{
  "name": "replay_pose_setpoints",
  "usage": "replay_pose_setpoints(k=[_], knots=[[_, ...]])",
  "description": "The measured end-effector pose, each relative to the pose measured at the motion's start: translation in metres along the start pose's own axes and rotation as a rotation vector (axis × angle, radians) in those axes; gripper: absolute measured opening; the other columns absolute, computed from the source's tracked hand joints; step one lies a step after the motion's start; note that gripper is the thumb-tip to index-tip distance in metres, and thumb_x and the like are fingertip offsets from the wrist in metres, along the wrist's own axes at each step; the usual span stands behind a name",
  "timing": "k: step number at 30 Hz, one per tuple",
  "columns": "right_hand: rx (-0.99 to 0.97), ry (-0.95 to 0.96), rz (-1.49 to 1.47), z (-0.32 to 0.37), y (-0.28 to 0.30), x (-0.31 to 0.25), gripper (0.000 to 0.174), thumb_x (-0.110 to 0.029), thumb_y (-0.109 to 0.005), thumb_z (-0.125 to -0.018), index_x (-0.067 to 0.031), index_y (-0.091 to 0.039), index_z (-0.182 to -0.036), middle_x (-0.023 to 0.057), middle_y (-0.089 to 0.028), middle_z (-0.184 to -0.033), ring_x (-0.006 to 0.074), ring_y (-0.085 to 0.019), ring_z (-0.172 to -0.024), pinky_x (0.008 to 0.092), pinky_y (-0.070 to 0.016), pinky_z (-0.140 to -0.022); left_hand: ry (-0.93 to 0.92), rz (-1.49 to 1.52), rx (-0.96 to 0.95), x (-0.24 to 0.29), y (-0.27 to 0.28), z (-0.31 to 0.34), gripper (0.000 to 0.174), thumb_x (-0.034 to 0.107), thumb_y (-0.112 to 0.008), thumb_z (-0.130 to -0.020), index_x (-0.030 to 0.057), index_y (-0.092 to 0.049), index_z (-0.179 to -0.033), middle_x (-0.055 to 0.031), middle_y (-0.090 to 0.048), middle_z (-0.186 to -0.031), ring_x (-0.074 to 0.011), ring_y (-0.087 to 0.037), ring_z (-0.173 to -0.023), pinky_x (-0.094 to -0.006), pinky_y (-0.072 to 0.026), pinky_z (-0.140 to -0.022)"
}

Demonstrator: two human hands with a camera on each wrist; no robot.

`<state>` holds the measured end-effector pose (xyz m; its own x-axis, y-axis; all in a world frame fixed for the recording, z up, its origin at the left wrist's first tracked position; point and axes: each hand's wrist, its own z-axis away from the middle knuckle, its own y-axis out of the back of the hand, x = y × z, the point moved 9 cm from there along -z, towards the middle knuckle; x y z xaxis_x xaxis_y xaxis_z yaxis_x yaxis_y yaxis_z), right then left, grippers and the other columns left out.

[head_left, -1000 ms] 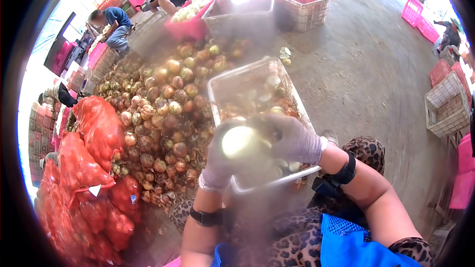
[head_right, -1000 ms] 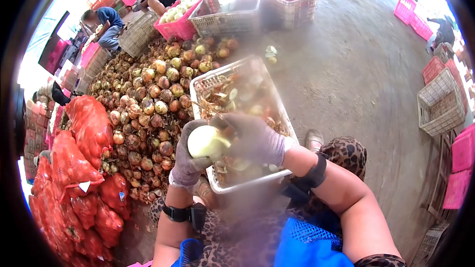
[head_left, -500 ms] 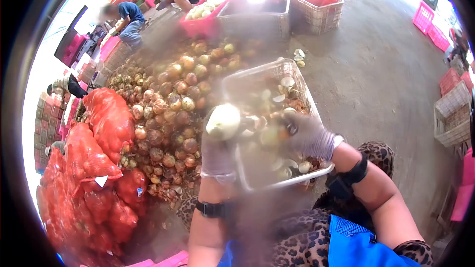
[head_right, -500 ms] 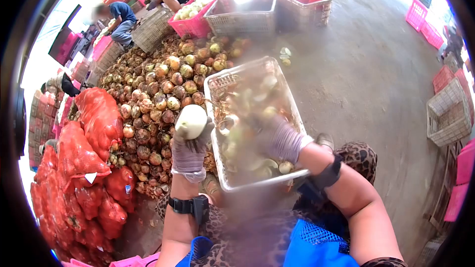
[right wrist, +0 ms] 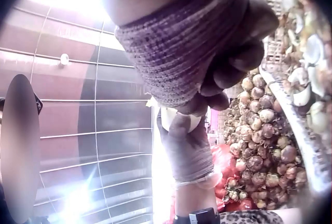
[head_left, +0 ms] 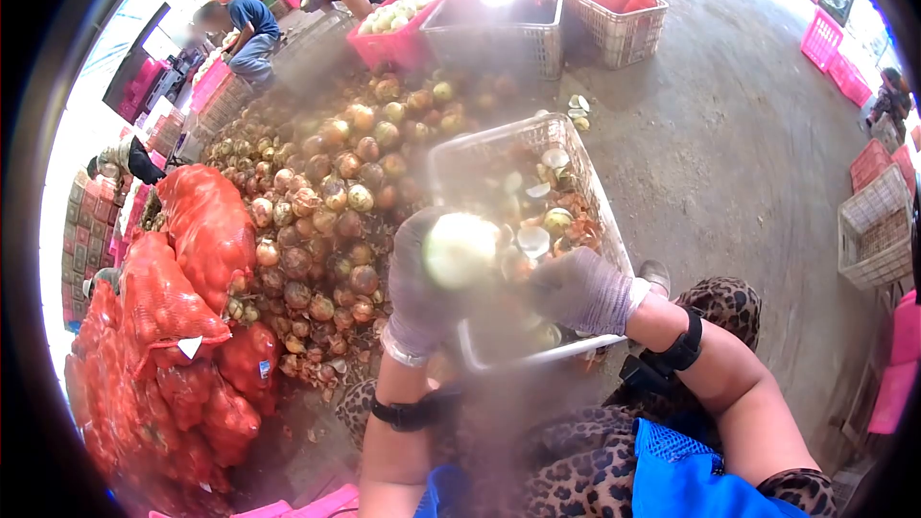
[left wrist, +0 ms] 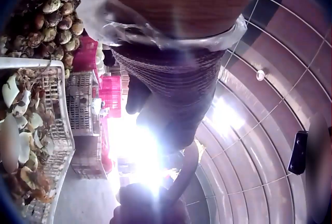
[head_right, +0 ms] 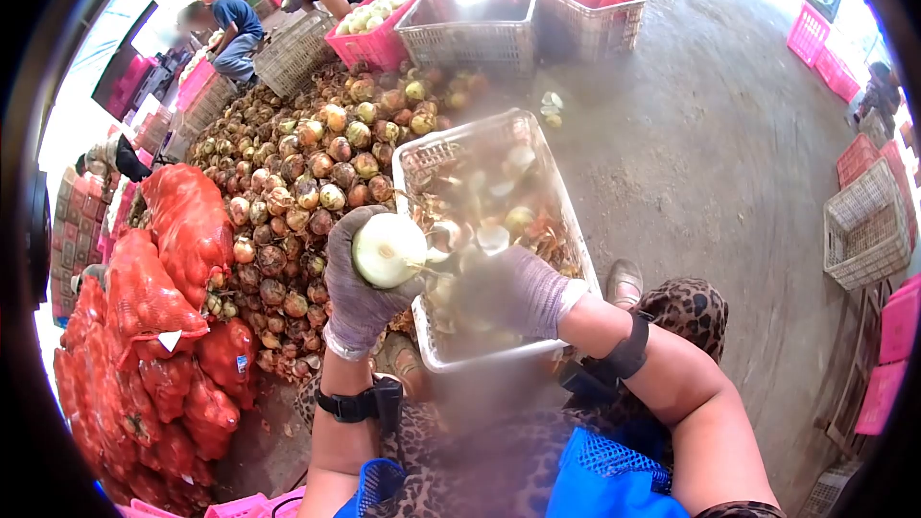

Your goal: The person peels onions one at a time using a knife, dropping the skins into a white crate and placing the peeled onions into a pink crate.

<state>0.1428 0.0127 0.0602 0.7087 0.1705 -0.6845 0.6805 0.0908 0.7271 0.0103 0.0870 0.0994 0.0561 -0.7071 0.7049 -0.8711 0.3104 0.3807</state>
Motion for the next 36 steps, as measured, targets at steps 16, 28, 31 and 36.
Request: replay_pose_setpoints(k=[16,28,31,36], knots=[[0.146,0.023,0.208,-0.004,-0.011,0.002,0.026,-0.025,-0.055,-0.089,-0.0069,-0.064,-0.073,0.0158,-0.061,-0.069,0.0333,-0.062,-0.062,0.0413,-0.0484,-0.058,-0.069,-0.132,0.115,0.003,0.001,0.002,0.075,0.022,-0.082,-0.063,0.0078,-0.043,-0.126,-0.0123,-0.054,-0.116,-0.025,-0.058,-0.102,-0.0345,-0.0523,-0.089],[-0.067,0.157,0.55,-0.013,-0.023,-0.007,0.008,-0.012,-0.057,-0.076,-0.0088,-0.064,-0.072,0.0086,-0.062,-0.072,0.0234,-0.064,-0.062,0.0359,-0.0502,-0.054,0.196,0.168,0.092,-0.013,-0.026,0.005,0.081,0.003,-0.077,-0.057,0.005,-0.043,-0.131,-0.0103,-0.056,-0.115,-0.023,-0.057,-0.107,-0.0352,-0.0515,-0.091],[-0.089,0.074,0.524,-0.015,-0.026,-0.003,0.01,-0.013,-0.057,-0.076,-0.0084,-0.063,-0.07,0.0083,-0.062,-0.068,0.0239,-0.064,-0.062,0.0356,-0.0505,-0.054,0.367,0.347,0.109,-0.023,-0.032,0.013,0.082,0.006,-0.081,-0.057,0.004,-0.044,-0.129,-0.0096,-0.056,-0.115,-0.0219,-0.057,-0.106,-0.0349,-0.0516,-0.091],[0.168,0.17,0.355,-0.001,-0.004,-0.012,0.016,-0.018,-0.057,-0.075,-0.0076,-0.069,-0.078,0.0026,-0.065,-0.075,0.0159,-0.062,-0.062,0.0299,-0.0491,-0.049,0.354,0.702,0.121,-0.014,-0.038,0.004,0.078,0.01,-0.084,-0.061,0.0048,-0.044,-0.128,-0.0095,-0.058,-0.114,-0.0213,-0.06,-0.101,-0.0339,-0.0546,-0.086]])
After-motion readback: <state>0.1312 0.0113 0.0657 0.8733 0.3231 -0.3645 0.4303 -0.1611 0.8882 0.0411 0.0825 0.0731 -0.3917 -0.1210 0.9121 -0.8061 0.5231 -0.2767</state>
